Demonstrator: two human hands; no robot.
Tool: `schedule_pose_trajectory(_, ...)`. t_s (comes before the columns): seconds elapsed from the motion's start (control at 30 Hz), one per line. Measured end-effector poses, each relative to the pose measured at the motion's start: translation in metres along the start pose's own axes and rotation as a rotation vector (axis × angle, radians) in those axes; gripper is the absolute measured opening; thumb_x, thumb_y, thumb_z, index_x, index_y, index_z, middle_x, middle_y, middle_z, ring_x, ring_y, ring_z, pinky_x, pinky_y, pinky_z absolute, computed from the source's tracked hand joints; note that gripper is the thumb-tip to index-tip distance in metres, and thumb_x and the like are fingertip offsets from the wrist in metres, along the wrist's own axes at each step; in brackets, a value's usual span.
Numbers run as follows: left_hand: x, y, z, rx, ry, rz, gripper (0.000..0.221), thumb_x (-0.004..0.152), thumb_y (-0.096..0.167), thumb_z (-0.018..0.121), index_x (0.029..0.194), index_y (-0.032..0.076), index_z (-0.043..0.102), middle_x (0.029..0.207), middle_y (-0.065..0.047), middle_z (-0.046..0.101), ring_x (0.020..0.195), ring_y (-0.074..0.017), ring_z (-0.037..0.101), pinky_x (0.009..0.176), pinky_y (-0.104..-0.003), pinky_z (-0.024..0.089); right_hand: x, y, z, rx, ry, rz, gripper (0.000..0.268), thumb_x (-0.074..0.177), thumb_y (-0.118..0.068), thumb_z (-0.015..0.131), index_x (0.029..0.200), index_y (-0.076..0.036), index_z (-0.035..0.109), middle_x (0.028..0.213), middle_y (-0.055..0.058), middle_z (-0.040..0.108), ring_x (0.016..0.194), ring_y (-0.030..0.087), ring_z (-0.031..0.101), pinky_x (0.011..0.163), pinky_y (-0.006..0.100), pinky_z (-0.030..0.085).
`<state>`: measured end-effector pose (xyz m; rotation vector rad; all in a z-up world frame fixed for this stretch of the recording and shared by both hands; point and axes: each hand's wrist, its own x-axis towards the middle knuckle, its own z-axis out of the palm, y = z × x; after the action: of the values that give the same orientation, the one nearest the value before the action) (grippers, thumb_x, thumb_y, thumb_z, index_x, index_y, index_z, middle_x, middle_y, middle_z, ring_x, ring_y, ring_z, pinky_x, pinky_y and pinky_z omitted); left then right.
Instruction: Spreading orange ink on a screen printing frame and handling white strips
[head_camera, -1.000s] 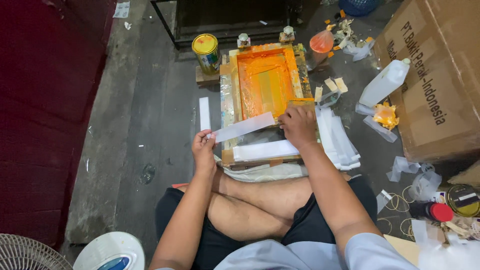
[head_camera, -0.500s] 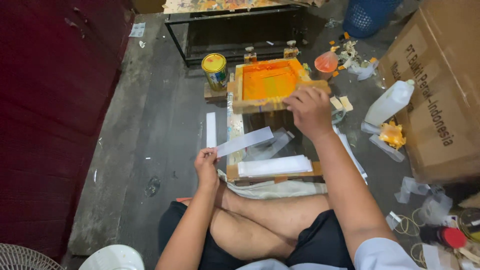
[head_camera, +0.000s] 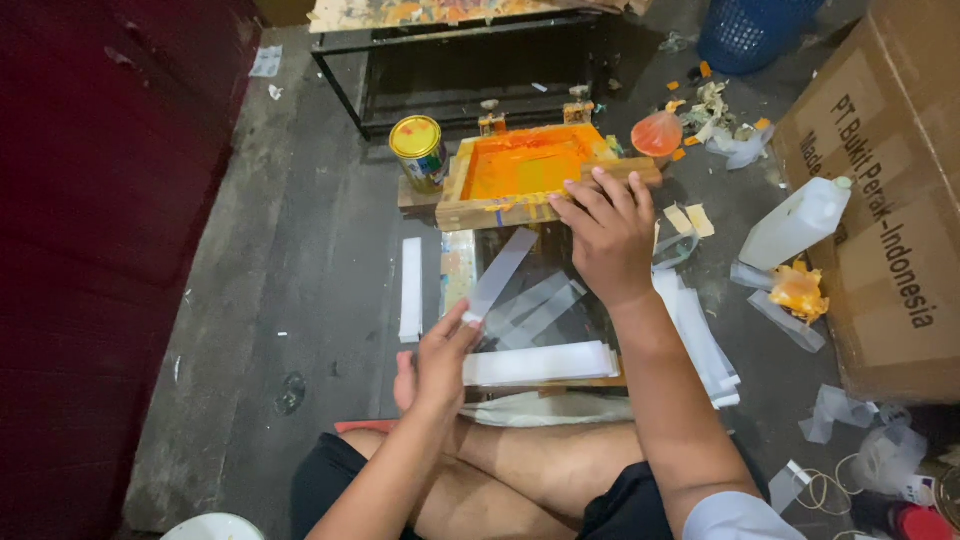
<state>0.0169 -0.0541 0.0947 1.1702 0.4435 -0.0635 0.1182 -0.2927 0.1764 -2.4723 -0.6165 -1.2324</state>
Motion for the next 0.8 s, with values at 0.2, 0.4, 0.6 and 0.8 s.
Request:
schedule_pose_trajectory(0.2,0.014,-0.060,0.041,-0.170,-0.052,-0.105,0.071,0.092,0.002,0.068,0.157,0.002,0.038,0.160,-0.028,0.037,0.138,-0.0316,0.049,0.113,-0.046,0.041,-0.004,0.000,0.006,0.005,0.024,0.024,0.022,0.102,-0.014,0.069,0.118,-0.024,0.079,0.123,-0.001,0.072,0.128,0.031,0.060,0.117,0.058,0.030)
schedule_pose_trajectory(0.4,0.015,-0.085,0.065,-0.221,-0.100,-0.107,0.080,0.095,0.001,0.067,0.161,0.002,0.023,0.166,-0.029,0.016,0.147,-0.0440,0.030,0.118,-0.051,0.031,0.001,-0.005,-0.002,0.045,0.019,0.049,0.026,0.096,-0.005,0.074,0.114,-0.023,0.080,0.121,0.000,0.074,0.128,0.033,0.061,0.115,0.058,0.031)
schedule_pose_trajectory(0.6,0.021,-0.097,0.069,-0.230,-0.098,-0.080,0.084,0.093,0.002,0.069,0.163,0.007,0.022,0.168,-0.026,0.011,0.148,-0.0410,0.028,0.118,-0.049,0.031,0.000,-0.004,0.001,0.041,0.052,0.045,0.029,0.094,0.000,0.073,0.111,-0.022,0.081,0.119,-0.001,0.074,0.126,0.031,0.062,0.115,0.057,0.032)
schedule_pose_trajectory(0.8,0.020,-0.094,0.079,-0.267,-0.125,-0.060,0.083,0.094,0.000,0.068,0.162,0.006,0.022,0.167,-0.031,0.007,0.148,-0.0447,0.028,0.119,-0.050,0.031,-0.002,-0.004,0.001,0.045,0.065,0.048,0.028,0.092,-0.001,0.073,0.107,-0.023,0.081,0.116,-0.003,0.075,0.126,0.030,0.062,0.115,0.057,0.033)
